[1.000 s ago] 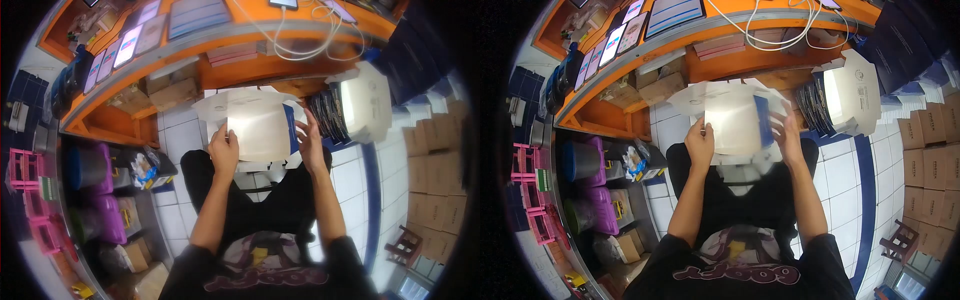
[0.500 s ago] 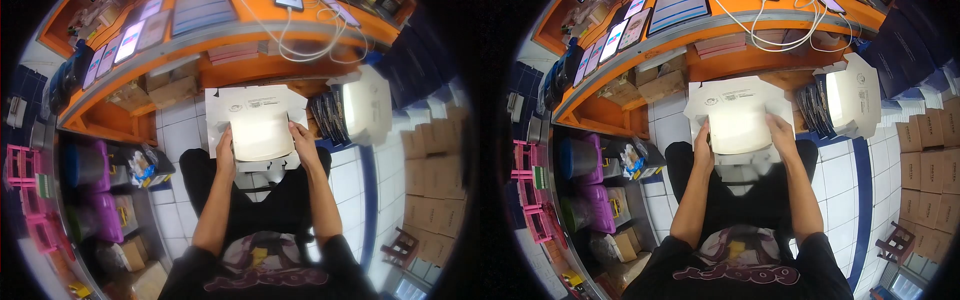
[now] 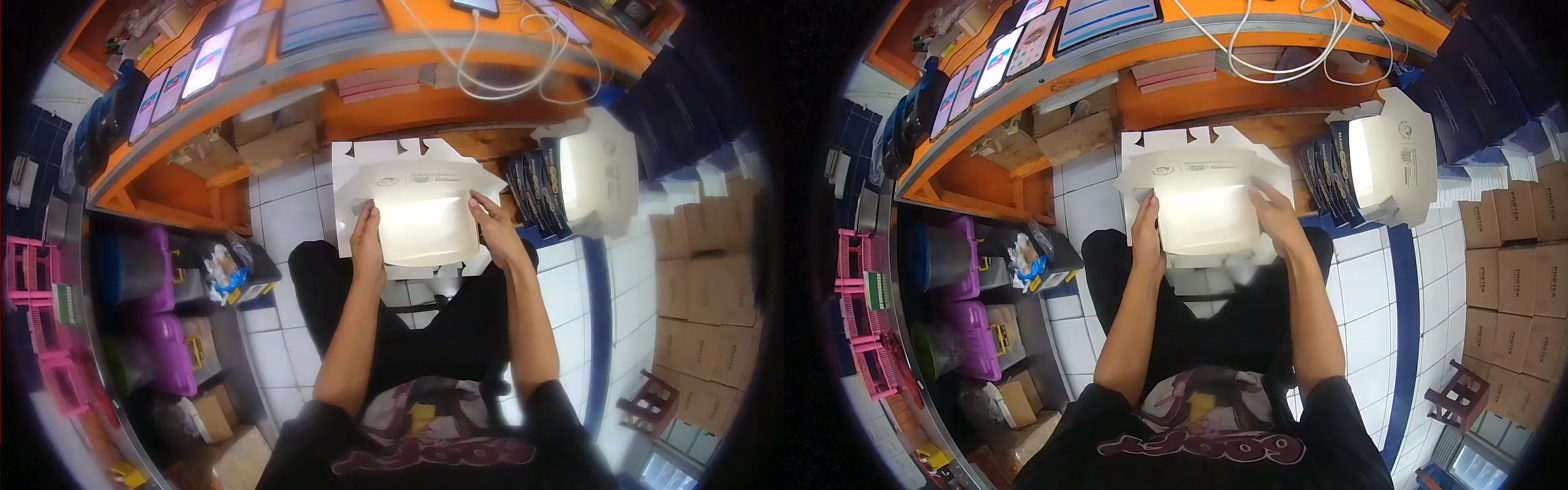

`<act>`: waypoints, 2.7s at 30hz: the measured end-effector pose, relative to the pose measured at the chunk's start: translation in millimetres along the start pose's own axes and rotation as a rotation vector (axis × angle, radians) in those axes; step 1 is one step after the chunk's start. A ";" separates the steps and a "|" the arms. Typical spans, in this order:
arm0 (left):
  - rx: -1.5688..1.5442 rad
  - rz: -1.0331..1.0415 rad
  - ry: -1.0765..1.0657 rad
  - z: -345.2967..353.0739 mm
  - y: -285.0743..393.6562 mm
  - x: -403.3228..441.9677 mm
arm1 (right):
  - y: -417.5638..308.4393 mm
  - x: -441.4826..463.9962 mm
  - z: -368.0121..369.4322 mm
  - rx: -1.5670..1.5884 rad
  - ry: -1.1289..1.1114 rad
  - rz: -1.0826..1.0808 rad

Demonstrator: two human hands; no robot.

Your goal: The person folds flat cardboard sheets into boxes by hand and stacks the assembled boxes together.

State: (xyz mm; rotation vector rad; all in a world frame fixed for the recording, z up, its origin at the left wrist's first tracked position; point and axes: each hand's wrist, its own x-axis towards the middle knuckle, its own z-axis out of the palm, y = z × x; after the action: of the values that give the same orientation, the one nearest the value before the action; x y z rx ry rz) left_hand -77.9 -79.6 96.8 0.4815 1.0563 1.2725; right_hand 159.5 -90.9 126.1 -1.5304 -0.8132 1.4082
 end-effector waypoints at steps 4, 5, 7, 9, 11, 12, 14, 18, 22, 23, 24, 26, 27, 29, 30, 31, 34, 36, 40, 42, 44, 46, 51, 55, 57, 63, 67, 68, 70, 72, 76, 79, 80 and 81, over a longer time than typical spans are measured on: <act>0.040 -0.015 0.126 0.8 -1.3 7.3 | -5.0 9.9 -5.5 -0.017 -0.043 0.077; 0.039 -0.012 0.129 1.9 1.1 7.3 | -4.4 11.5 -6.1 -0.018 -0.047 0.077; 0.012 -0.088 0.159 3.6 6.9 8.3 | -1.9 16.5 -5.0 -0.067 -0.011 0.072; 0.016 -0.105 0.151 -2.8 3.0 13.7 | 1.8 17.4 -0.6 -0.123 0.045 0.022; 0.021 -0.130 0.145 -6.2 0.7 13.4 | 1.0 14.7 3.9 -0.179 0.102 -0.022; -0.001 -0.138 0.148 -5.3 1.3 11.9 | -4.7 12.0 6.1 -0.188 0.099 0.022; -0.022 -0.147 0.146 -2.4 0.9 9.7 | -7.2 12.3 8.0 -0.195 0.100 0.064; -0.061 -0.097 0.180 1.1 -3.3 2.7 | -2.7 20.4 6.1 -0.204 0.011 0.052; -0.156 -0.047 0.150 -6.3 -15.4 7.2 | -43.9 -3.4 11.5 -0.075 -0.147 0.187; -0.156 -0.047 0.150 -4.6 -12.9 5.9 | -43.1 -3.3 7.9 -0.075 -0.147 0.187; -0.190 -0.053 0.170 -2.8 -10.7 3.9 | -41.8 -3.0 1.1 -0.031 -0.170 0.220; -0.222 -0.063 0.189 -2.8 -10.0 2.5 | -38.7 -3.5 -3.5 0.015 -0.189 0.254; -0.255 -0.051 0.149 -5.4 -11.6 2.7 | -36.4 -4.2 -4.0 0.030 -0.193 0.221; -0.289 -0.043 0.109 -8.3 -15.0 1.8 | -26.3 -0.6 -5.3 0.045 -0.194 0.190; -0.296 -0.039 0.100 -8.5 -16.0 1.4 | -16.2 5.8 -6.0 0.059 -0.189 0.141; -0.303 -0.034 0.092 -8.6 -17.1 1.2 | -6.8 11.1 -7.8 0.074 -0.184 0.093; -0.236 -0.018 0.161 -4.6 -15.0 -1.7 | -0.6 14.9 -5.0 0.059 -0.132 0.060; -0.187 -0.006 0.184 -2.1 -15.3 -3.7 | -7.3 12.4 -0.7 0.076 -0.120 0.067; -0.088 0.030 0.251 5.4 -12.5 -8.6 | -15.7 5.2 3.9 0.098 -0.075 0.102; -0.141 0.010 0.216 4.8 -8.9 -12.1 | -6.7 11.0 -0.3 0.057 -0.062 0.093; -0.192 -0.012 0.182 5.1 -6.4 -14.7 | -0.9 15.0 -2.1 0.016 -0.048 0.087; -0.125 -0.015 0.227 7.3 -4.5 -15.5 | -0.4 19.7 -2.2 -0.044 -0.047 0.141; -0.077 0.021 0.269 2.4 -15.0 -4.7 | 7.6 45.7 -6.6 -0.421 -0.051 0.062; 0.000 0.006 0.323 -1.2 -16.4 5.1 | -7.2 57.2 1.4 -0.985 0.043 0.042; -0.002 -0.005 0.351 1.7 -15.2 5.0 | -5.3 55.5 4.1 -0.944 0.083 -0.029; 0.075 0.030 0.393 -10.0 -29.3 12.6 | 40.8 60.8 7.5 -0.657 0.275 -0.145; -0.009 0.036 0.360 -3.9 -23.8 1.7 | 1.6 18.0 -12.3 -0.740 0.708 -0.438; -0.014 0.040 0.358 -2.3 -19.8 2.1 | -12.4 7.4 -25.8 -0.997 0.897 -0.531; -0.015 0.003 0.346 -4.0 -13.7 -8.9 | -18.0 11.4 -59.9 -1.202 1.276 -0.729; 0.022 0.013 0.338 -8.1 -16.2 -12.1 | -24.7 16.3 -89.0 -1.243 1.180 -0.547; 0.242 0.123 0.416 -15.4 -16.0 -18.8 | -39.7 7.6 -118.0 -1.171 0.795 -0.177; 0.372 0.461 0.414 -9.3 -3.4 -33.6 | -17.2 -6.9 -116.4 -1.161 0.881 -0.669; 0.412 0.510 0.379 0.6 8.7 -42.7 | -22.6 -20.6 -102.5 -1.200 0.877 -0.740; 0.498 0.536 0.313 5.3 18.1 -49.3 | -24.3 -31.7 -89.8 -1.195 0.848 -0.742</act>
State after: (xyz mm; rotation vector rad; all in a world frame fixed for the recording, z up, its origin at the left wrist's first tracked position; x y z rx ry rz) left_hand -80.0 -118.9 131.9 1.0179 1.5912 1.5843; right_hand 245.7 -125.0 158.8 -2.0330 -1.5071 -0.4444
